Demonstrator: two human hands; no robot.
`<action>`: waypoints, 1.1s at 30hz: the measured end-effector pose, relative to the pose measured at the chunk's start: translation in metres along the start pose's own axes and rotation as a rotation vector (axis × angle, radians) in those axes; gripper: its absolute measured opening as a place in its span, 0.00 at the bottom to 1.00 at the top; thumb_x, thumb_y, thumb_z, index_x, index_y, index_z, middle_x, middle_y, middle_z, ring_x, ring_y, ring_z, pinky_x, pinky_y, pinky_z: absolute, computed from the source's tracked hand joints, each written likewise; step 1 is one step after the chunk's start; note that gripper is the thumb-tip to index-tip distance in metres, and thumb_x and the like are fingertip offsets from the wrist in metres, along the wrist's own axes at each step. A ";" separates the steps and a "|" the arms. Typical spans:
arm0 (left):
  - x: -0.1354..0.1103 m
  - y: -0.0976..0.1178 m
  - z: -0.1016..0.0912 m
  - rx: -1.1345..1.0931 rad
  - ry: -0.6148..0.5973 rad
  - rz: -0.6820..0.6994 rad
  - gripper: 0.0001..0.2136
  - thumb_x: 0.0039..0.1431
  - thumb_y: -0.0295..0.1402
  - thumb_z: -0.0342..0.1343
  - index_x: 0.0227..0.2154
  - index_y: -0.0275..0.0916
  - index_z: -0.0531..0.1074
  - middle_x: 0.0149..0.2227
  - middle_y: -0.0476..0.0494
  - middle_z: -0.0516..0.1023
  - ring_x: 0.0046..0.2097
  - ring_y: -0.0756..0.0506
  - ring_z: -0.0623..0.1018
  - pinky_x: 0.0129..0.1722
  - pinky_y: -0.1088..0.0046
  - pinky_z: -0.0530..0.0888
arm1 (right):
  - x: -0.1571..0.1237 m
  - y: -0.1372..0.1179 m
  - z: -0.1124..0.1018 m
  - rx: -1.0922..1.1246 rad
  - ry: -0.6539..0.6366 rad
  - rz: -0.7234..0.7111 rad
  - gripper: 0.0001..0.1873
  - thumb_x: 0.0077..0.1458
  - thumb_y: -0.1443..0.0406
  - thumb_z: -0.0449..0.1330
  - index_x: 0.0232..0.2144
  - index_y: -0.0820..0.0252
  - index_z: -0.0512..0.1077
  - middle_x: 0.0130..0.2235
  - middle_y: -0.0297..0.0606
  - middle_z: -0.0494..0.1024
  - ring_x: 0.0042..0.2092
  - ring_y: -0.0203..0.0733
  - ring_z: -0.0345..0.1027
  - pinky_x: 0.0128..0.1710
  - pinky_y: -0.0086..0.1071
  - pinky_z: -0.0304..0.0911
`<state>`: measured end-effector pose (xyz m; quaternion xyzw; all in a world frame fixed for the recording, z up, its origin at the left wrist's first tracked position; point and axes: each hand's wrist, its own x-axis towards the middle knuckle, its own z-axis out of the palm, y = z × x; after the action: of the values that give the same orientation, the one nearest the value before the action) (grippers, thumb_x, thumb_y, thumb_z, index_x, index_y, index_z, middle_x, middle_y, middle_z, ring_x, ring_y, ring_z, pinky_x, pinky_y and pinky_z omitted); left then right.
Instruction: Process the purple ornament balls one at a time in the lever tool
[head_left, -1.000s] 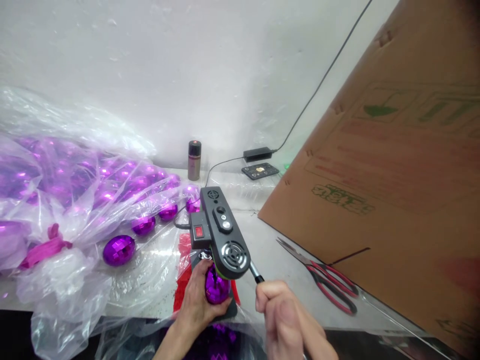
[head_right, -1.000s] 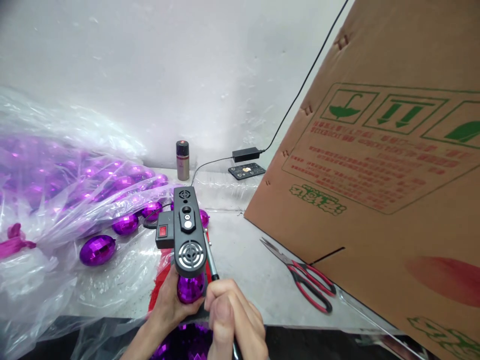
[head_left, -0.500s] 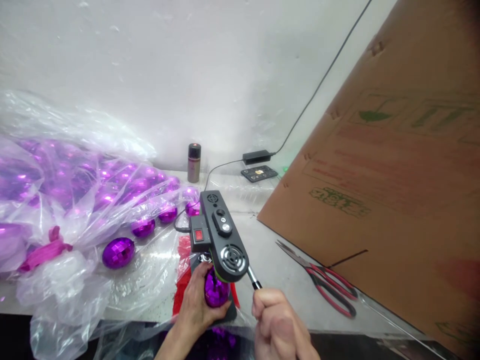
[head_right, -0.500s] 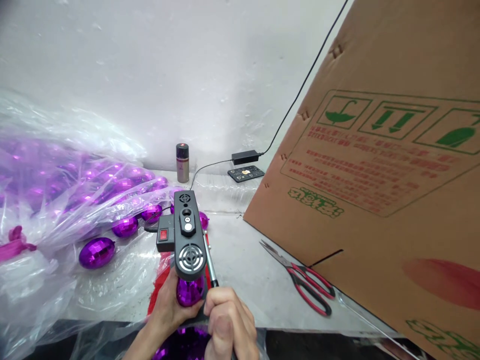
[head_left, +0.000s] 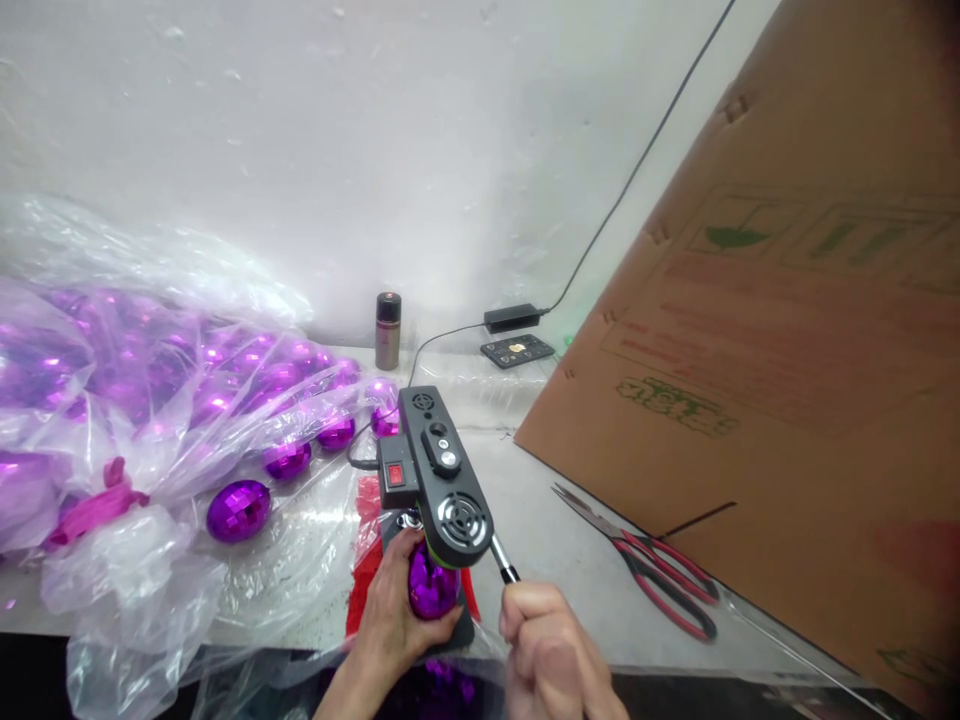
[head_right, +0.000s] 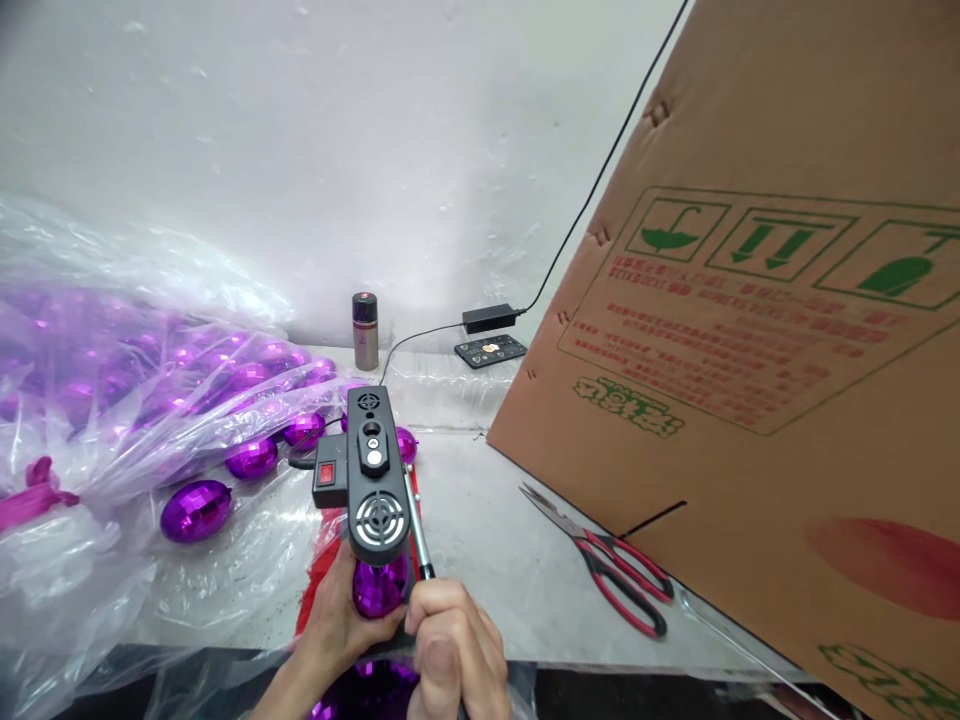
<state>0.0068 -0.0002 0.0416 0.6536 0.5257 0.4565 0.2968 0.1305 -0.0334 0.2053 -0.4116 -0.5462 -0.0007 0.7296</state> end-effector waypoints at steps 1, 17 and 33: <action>0.000 0.000 0.000 -0.002 0.002 -0.001 0.40 0.45 0.35 0.77 0.64 0.41 0.74 0.60 0.34 0.87 0.61 0.27 0.88 0.63 0.43 0.86 | 0.000 -0.001 0.000 -0.006 -0.002 0.013 0.27 0.81 0.66 0.52 0.24 0.54 0.60 0.24 0.26 0.58 0.24 0.32 0.62 0.25 0.29 0.56; 0.000 -0.012 0.002 0.000 -0.016 0.012 0.42 0.44 0.36 0.78 0.65 0.42 0.73 0.60 0.32 0.87 0.60 0.25 0.88 0.62 0.40 0.86 | -0.004 -0.003 0.004 -0.014 0.043 0.042 0.27 0.82 0.67 0.51 0.25 0.54 0.60 0.25 0.27 0.62 0.25 0.32 0.62 0.26 0.31 0.54; 0.002 -0.004 0.001 0.013 0.015 -0.002 0.42 0.42 0.34 0.78 0.64 0.40 0.74 0.58 0.32 0.88 0.58 0.25 0.89 0.61 0.41 0.87 | -0.024 0.008 0.005 -0.030 0.053 0.011 0.24 0.78 0.73 0.50 0.26 0.54 0.57 0.26 0.28 0.63 0.25 0.32 0.58 0.24 0.31 0.49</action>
<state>0.0056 0.0026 0.0381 0.6517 0.5314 0.4576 0.2889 0.1199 -0.0358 0.1820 -0.4252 -0.5242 -0.0160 0.7377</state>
